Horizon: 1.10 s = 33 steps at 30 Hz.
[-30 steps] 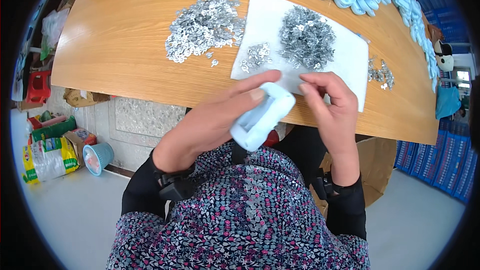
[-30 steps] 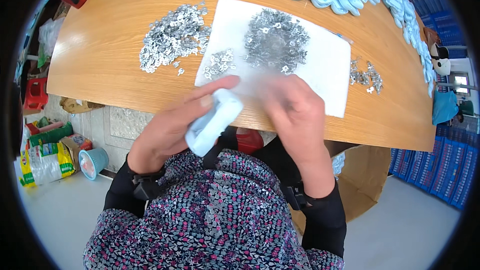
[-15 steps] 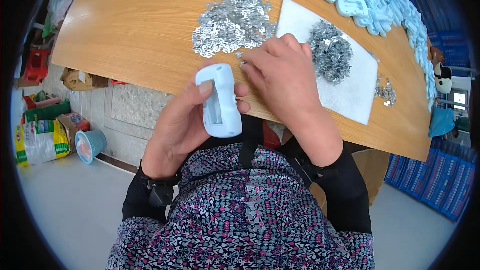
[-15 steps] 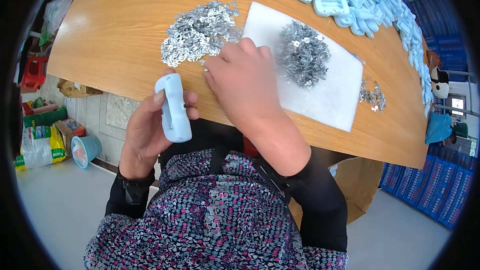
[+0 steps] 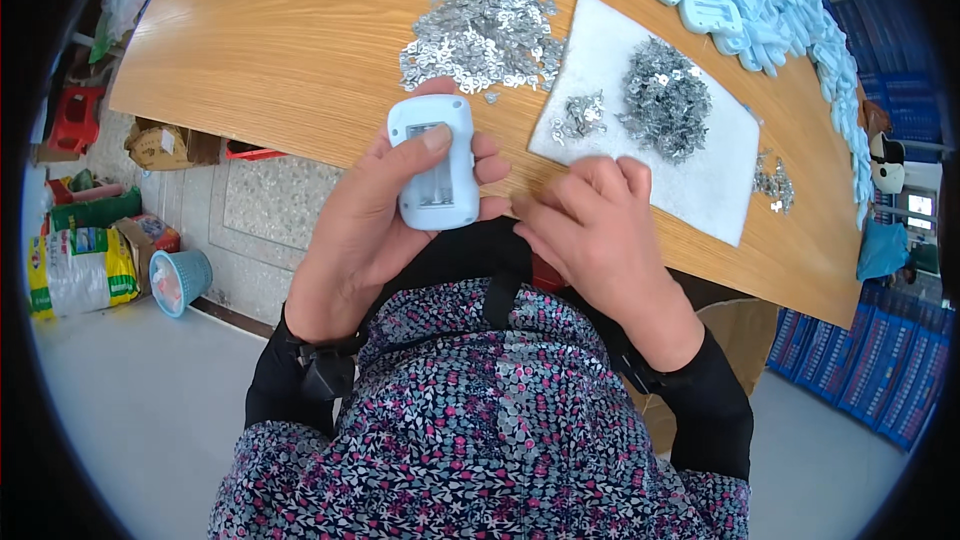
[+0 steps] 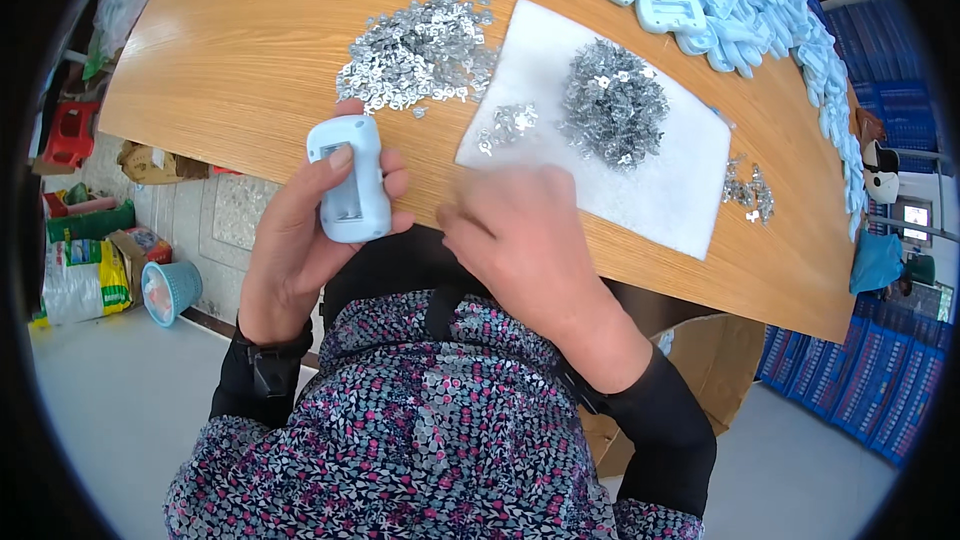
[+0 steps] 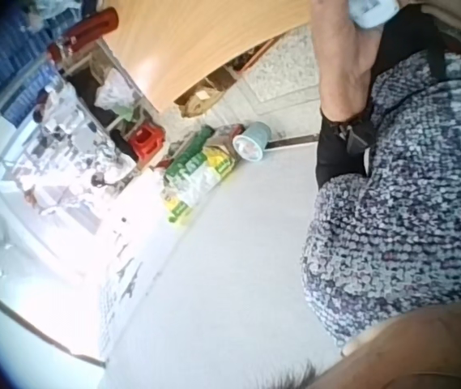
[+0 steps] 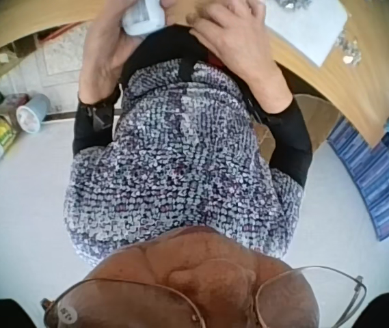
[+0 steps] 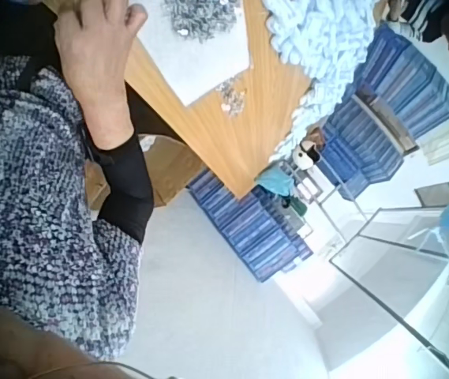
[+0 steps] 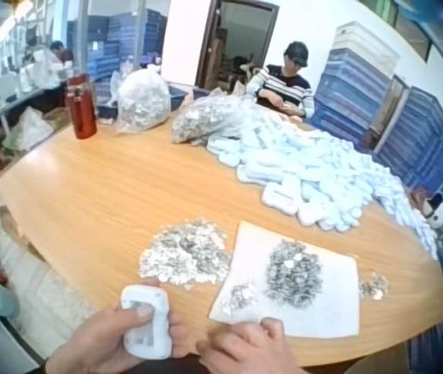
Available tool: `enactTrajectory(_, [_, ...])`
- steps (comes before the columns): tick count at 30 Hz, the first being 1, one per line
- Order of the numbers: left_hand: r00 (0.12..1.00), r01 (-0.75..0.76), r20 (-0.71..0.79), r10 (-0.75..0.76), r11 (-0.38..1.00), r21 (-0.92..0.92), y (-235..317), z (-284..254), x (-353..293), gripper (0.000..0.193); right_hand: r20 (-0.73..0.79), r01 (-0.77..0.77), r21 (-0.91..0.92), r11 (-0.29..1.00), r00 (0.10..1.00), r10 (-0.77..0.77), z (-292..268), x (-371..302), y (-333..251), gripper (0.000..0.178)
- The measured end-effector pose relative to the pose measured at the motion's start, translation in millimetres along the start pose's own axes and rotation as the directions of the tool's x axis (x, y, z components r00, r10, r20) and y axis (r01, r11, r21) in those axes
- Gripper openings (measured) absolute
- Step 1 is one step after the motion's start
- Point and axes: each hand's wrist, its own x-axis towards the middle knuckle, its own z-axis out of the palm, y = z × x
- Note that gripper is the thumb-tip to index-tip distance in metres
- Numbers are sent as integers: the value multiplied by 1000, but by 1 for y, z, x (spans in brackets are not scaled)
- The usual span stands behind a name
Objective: Assembling small silver decorative components into a white plastic housing.
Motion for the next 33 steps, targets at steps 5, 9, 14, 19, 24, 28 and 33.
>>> enactTrajectory(5, [998, 68, -20, -67, 994, 85, -13, 19, 6, 54, -234, -32, 45, 998, 971, 42, 2, -27, 7, 20])
enactTrajectory(9, [983, 145, 90, -157, 981, 128, -30, 34, 12, 52, -387, -201, 195, 960, 883, 264, -8, -28, 21, 15])
enactTrajectory(14, [978, 140, 110, -176, 951, 274, -51, 51, 24, 48, -414, -171, 65, 983, 892, 183, -12, -32, 25, 14])
enactTrajectory(19, [979, 145, 95, -181, 944, 296, -55, 57, 30, 46, -375, -172, 57, 983, 909, 181, -18, -40, 28, 12])
enactTrajectory(24, [978, 148, 101, -180, 952, 268, -58, 59, 34, 45, -313, -281, 240, 929, 884, 348, -22, -42, 36, 9])
enactTrajectory(28, [976, 154, 114, -188, 955, 251, -55, 62, 36, 43, -323, -296, 314, 902, 860, 395, -23, -40, 35, 8])
enactTrajectory(33, [947, 228, 178, -267, 950, 211, -55, 60, 38, 53, -269, -300, 592, 748, 801, 535, -24, -40, 36, 7])
